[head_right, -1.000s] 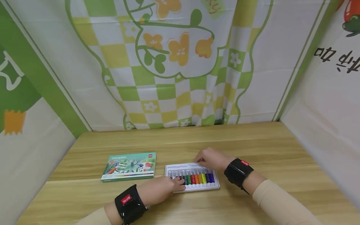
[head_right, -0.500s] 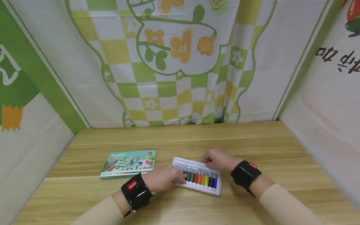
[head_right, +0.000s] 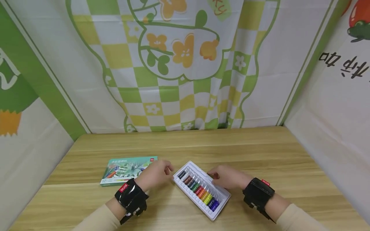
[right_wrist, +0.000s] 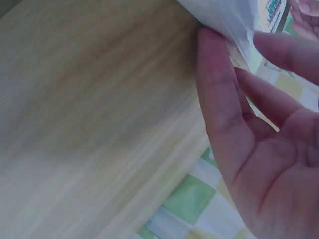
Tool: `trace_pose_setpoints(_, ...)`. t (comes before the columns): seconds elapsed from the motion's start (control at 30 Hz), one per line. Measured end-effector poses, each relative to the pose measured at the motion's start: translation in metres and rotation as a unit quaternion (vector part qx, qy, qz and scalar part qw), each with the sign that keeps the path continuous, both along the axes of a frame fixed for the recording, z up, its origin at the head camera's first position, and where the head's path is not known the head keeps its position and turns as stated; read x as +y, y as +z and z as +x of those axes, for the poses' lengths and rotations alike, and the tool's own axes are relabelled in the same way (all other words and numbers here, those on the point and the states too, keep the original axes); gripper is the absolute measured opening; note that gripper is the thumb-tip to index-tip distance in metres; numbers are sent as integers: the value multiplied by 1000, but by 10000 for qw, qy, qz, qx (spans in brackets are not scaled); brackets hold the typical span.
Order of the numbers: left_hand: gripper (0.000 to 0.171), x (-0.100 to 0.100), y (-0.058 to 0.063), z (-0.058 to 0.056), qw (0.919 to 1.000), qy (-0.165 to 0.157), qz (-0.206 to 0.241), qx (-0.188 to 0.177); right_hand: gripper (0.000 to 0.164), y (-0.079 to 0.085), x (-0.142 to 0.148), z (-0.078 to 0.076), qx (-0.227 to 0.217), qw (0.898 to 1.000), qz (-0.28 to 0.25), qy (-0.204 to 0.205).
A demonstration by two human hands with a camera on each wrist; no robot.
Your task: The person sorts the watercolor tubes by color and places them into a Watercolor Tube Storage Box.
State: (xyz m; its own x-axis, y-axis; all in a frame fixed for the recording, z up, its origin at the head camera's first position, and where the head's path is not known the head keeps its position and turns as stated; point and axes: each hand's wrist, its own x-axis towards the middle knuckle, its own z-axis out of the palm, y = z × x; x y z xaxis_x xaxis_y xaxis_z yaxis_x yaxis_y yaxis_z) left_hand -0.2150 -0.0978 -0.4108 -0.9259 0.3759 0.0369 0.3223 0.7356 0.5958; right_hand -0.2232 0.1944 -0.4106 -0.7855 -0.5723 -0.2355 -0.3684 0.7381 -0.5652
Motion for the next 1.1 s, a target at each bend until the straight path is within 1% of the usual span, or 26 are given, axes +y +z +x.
trace_pose_setpoints(0.07,12,0,-2,2,9997,-12,-235,-26,37,-2,-3,-1,33,9999,-72,-68)
trace_pose_setpoints(0.17,22,3,-6,5,9982,-33,-585,160,37,-3,-4,-2,46,9998,-97,-158)
trace_pose_setpoints(0.3,24,7,-8,3,9969,13,-708,348,36,-5,-3,-2,15,9995,-110,-286)
trace_pose_setpoints(0.37,25,9,-7,1,9965,-15,-743,391,36,-6,-3,0,26,9994,-123,-324)
trace_pose_setpoints(0.5,23,14,-5,-4,9969,-80,-710,343,37,-7,-1,5,24,9991,-184,-378)
trace_pose_setpoints(0.6,21,18,-4,-9,9963,-90,-767,385,40,-7,-2,9,-114,9986,-243,-461)
trace_pose_setpoints(0.7,23,25,-2,-14,9935,-45,-951,617,40,-5,-3,13,-132,9980,-270,-550)
trace_pose_setpoints(0.8,26,32,1,-19,9897,9,-1135,874,35,-4,-5,16,-48,9966,-253,-787)
trace_pose_setpoints(0.87,27,37,1,-24,9896,71,-1141,877,36,-4,-5,18,-16,9944,-206,-1039)
trace_pose_setpoints(0.93,24,43,-1,-29,9903,185,-1080,854,46,-5,-6,20,-27,9913,-189,-1303)
trace_pose_setpoints(1.0,17,48,-4,-33,9926,410,-908,698,60,-6,-8,21,-55,9885,-226,-1494)
trace_pose_setpoints(1.07,6,52,-7,-37,9942,606,-699,547,71,-8,-10,21,-111,9871,-274,-1572)
trace_pose_setpoints(1.1,4,54,-9,-38,9952,674,-538,464,75,-9,-11,21,-171,9868,-329,-1576)
